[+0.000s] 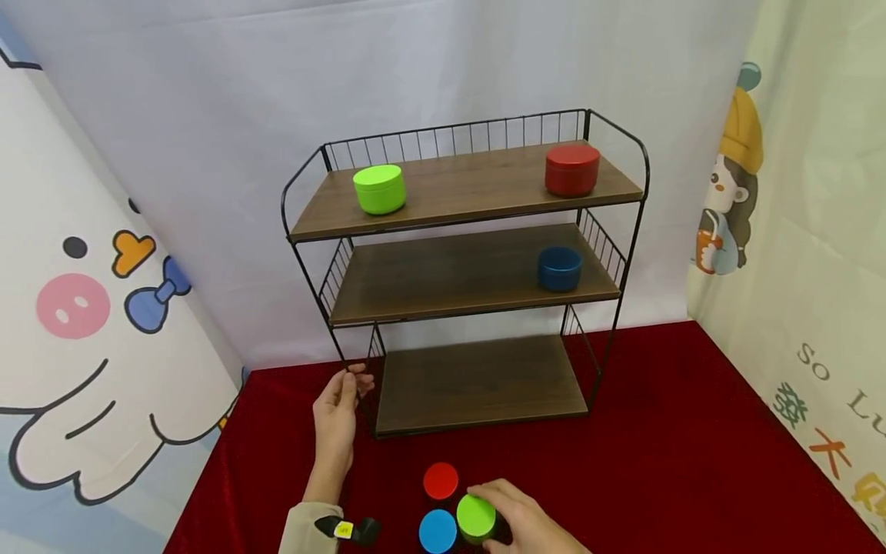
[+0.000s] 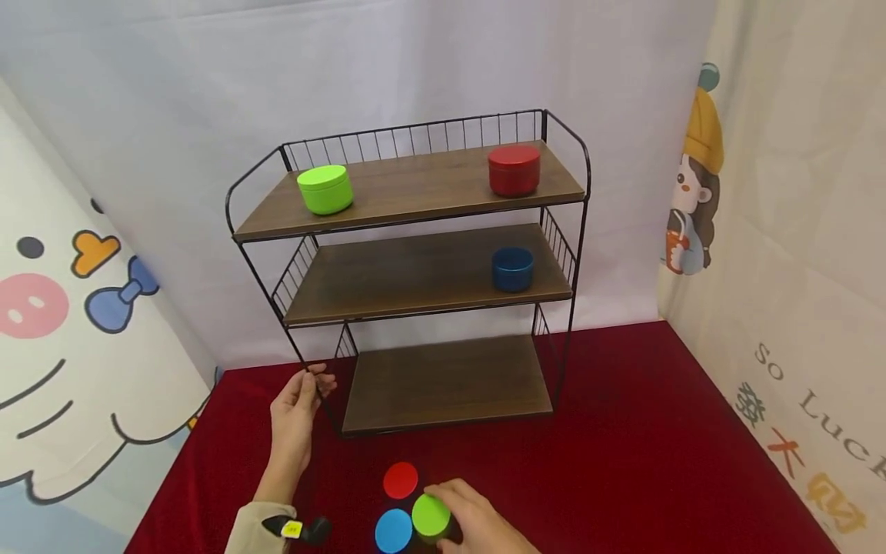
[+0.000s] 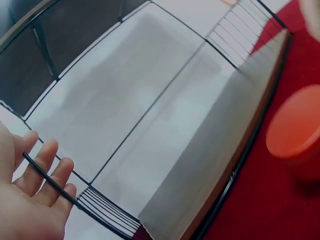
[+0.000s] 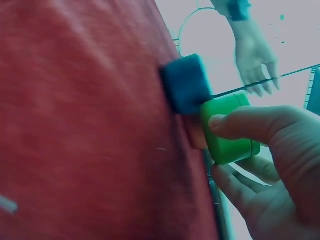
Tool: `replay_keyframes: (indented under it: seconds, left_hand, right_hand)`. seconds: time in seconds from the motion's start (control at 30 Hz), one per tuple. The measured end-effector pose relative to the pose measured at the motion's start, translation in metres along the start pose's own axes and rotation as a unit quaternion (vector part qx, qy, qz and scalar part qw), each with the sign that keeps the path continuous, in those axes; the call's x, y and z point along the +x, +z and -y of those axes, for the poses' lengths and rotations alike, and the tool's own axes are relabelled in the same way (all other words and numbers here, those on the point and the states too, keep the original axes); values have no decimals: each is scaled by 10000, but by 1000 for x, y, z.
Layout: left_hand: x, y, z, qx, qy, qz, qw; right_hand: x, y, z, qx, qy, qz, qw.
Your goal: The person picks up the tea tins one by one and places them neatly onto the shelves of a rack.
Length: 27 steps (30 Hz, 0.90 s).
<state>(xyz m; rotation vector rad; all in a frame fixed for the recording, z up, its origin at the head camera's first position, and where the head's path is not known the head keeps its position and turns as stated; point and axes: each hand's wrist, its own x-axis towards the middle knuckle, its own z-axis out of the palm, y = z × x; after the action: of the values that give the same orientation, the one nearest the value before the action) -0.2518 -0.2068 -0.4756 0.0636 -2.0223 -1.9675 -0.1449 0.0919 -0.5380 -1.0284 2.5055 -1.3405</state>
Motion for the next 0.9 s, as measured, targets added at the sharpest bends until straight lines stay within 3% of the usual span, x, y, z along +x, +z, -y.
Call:
replay_keyframes:
  seconds: [0.1, 0.23, 0.53, 0.67, 0.9]
  left_hand:
    - [-1, -3, -1, 183, -14, 147, 9997]
    - [1, -9, -5, 390, -142, 421, 9983]
    - [11, -20, -12, 50, -783, 1203, 9896]
    - [13, -22, -13, 209, -889, 1312, 9871]
    - [14, -24, -14, 330, -967, 1268, 9867]
  right_hand:
    - [6, -15, 12, -10, 26, -297, 9996]
    - [23, -42, 32, -400, -245, -789, 9958]
    - [74, -107, 74, -1025, -1385, -1565, 9725]
    - [93, -128, 91, -1157, -1488, -1795, 9655]
    - [121, -150, 113, -1207, -1411, -1967, 9627]
